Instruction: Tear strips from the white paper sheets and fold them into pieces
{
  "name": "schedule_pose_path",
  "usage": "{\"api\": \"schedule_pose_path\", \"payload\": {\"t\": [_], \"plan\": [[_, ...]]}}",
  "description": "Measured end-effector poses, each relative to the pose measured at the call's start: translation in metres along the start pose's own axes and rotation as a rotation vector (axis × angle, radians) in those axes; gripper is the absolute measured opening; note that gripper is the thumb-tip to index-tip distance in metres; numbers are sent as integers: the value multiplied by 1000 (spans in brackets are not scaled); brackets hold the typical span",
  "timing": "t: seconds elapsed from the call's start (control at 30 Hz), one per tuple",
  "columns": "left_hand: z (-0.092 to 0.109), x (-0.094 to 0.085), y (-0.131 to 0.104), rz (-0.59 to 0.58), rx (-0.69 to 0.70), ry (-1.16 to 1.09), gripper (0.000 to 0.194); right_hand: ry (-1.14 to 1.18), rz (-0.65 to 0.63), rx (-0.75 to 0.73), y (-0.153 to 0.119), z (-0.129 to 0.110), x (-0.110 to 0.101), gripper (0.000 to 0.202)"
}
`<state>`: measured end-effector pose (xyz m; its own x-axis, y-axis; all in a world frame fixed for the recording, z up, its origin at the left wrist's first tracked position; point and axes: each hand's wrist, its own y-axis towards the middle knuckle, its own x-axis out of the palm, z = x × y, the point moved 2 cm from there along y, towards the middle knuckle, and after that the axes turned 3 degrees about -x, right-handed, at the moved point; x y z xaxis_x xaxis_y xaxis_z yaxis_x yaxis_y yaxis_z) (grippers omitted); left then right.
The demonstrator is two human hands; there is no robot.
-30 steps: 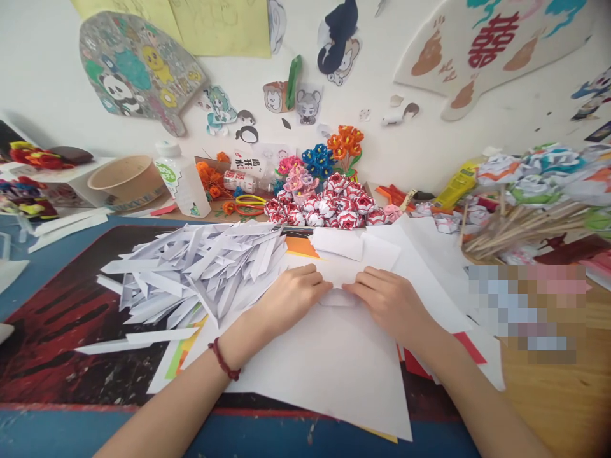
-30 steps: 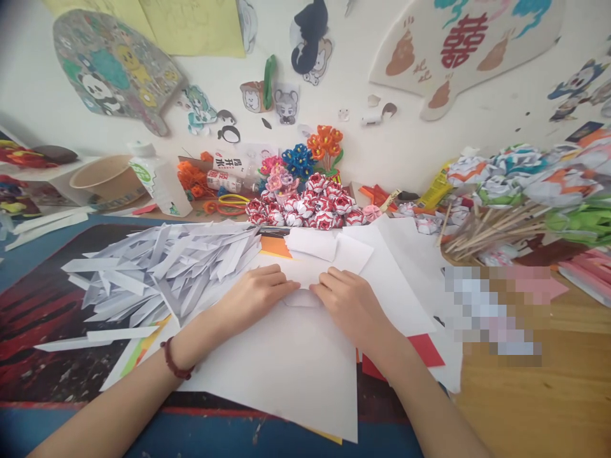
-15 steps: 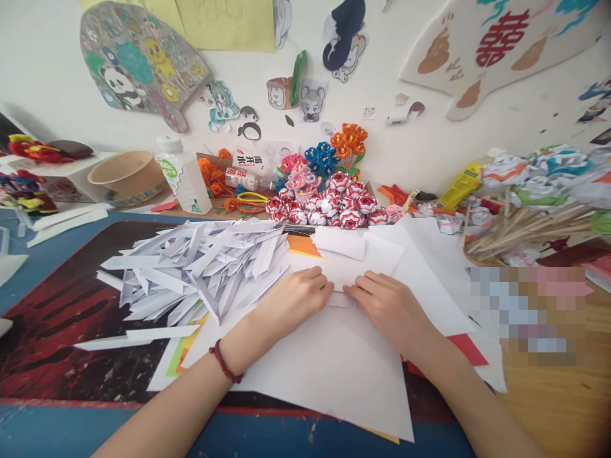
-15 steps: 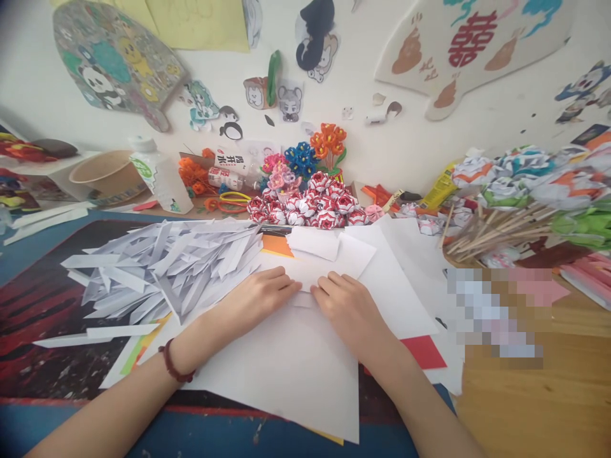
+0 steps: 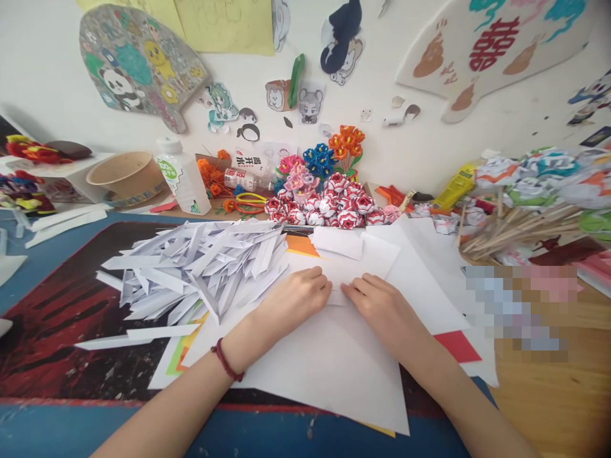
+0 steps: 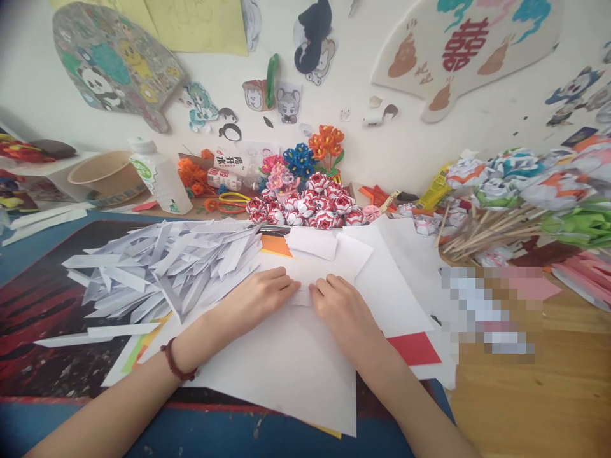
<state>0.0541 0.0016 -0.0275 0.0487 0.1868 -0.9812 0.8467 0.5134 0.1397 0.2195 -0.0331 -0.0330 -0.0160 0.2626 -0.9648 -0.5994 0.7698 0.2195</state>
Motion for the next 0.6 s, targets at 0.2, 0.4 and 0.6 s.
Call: {"api": "schedule_pose_path", "payload": {"t": [0.2,0.4,0.6], "plan": [[4,-6,-2,-21,15,-11,14,26,-28,31,-1,-2,-3,24],[4,-11,-8,-44,-55,-64,16,174,-31,109,-6,1,-4,38],[-3,-10,-8,8,-236,-97,24,217,-63,159,-7,3,-5,46]]}}
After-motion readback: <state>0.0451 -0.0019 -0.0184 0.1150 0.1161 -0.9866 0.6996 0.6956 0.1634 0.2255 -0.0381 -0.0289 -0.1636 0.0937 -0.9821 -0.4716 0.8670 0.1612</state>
